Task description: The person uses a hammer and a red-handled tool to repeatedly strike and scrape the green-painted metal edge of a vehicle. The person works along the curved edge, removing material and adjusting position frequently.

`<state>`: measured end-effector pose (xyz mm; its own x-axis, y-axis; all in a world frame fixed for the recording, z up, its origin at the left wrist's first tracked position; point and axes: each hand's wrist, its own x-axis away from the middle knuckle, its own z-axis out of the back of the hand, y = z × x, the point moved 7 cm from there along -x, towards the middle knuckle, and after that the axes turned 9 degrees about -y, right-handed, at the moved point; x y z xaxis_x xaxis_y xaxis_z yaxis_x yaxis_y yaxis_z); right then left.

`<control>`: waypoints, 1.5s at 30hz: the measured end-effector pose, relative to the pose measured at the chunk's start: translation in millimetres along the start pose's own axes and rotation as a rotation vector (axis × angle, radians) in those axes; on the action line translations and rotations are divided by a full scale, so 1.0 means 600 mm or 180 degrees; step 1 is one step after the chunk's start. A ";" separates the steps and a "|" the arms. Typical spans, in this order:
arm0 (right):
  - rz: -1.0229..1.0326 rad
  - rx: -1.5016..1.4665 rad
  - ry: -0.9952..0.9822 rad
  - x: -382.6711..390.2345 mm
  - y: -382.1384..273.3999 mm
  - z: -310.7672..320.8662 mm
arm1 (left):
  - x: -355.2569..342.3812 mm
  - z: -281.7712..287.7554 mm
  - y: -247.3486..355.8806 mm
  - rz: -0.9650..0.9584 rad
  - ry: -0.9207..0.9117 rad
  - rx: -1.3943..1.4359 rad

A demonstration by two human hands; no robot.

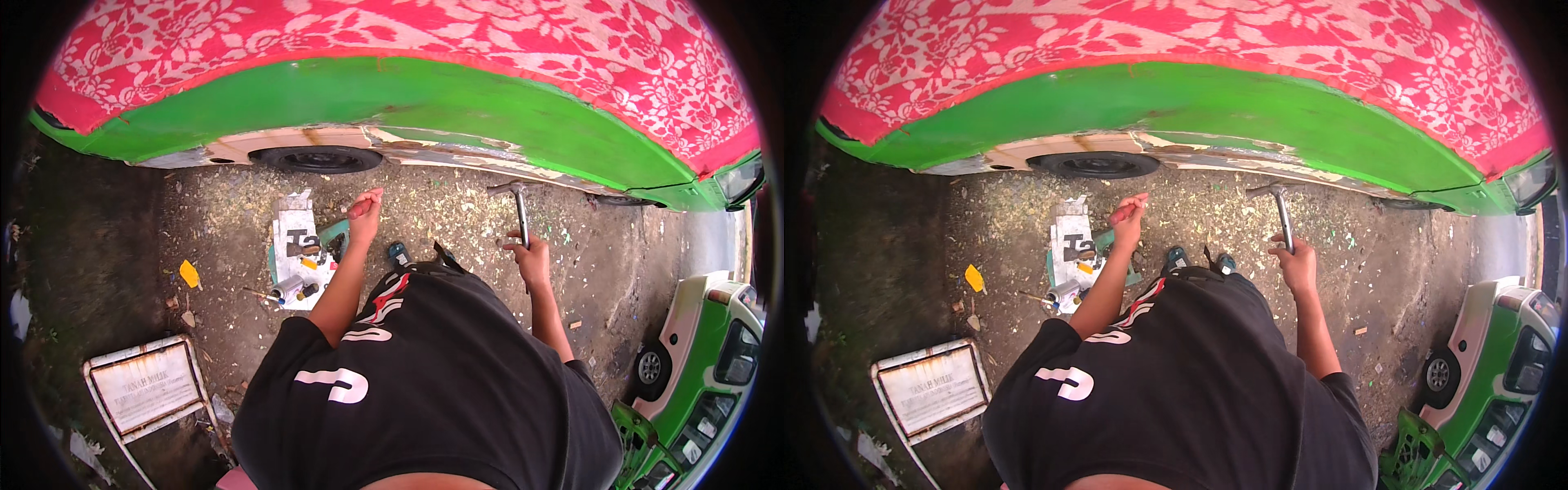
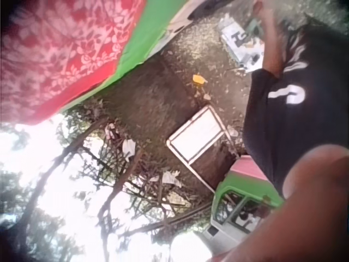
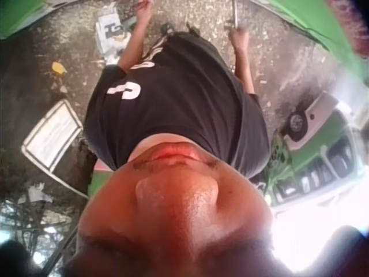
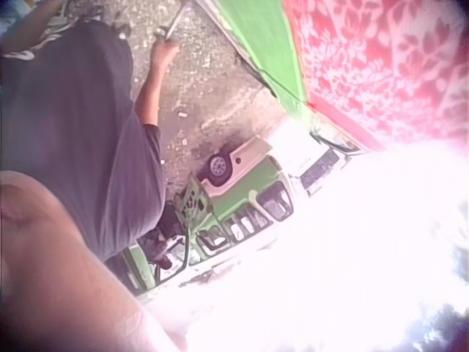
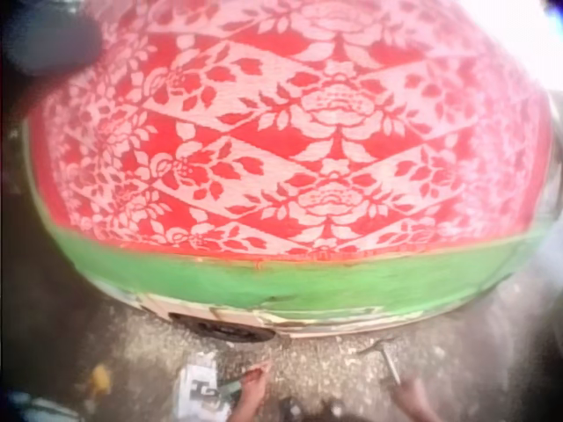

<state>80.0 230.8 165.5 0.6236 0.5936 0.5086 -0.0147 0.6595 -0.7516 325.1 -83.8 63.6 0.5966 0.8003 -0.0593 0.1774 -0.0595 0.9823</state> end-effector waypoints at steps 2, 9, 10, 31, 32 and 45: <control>0.0071 -0.0227 0.0133 0.004 0.017 0.011 | 0.004 -0.009 0.005 0.0018 -0.0041 -0.0152; 0.0791 0.0262 0.0000 0.003 0.070 0.053 | 0.023 -0.053 0.008 -0.0037 -0.0069 -0.0318; 0.0721 0.0526 0.0069 0.002 0.073 0.057 | 0.026 -0.057 0.010 -0.0040 -0.0062 -0.0322; 0.0295 -0.0517 0.0365 -0.002 0.147 0.109 | -0.005 -0.161 0.047 -0.0444 -0.0550 -0.1947; 0.0183 -0.0477 0.0403 0.002 0.152 0.106 | -0.013 -0.163 0.043 -0.0351 -0.0568 -0.2048; -0.0315 -0.1481 0.1276 0.076 0.179 0.026 | -0.145 -0.359 0.011 -0.0924 -0.3584 -0.2938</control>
<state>94.8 336.1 114.4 0.8509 0.2611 0.4559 0.3442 0.3787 -0.8591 105.5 -25.3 113.6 0.9824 -0.1796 0.0521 0.1032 0.7531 0.6498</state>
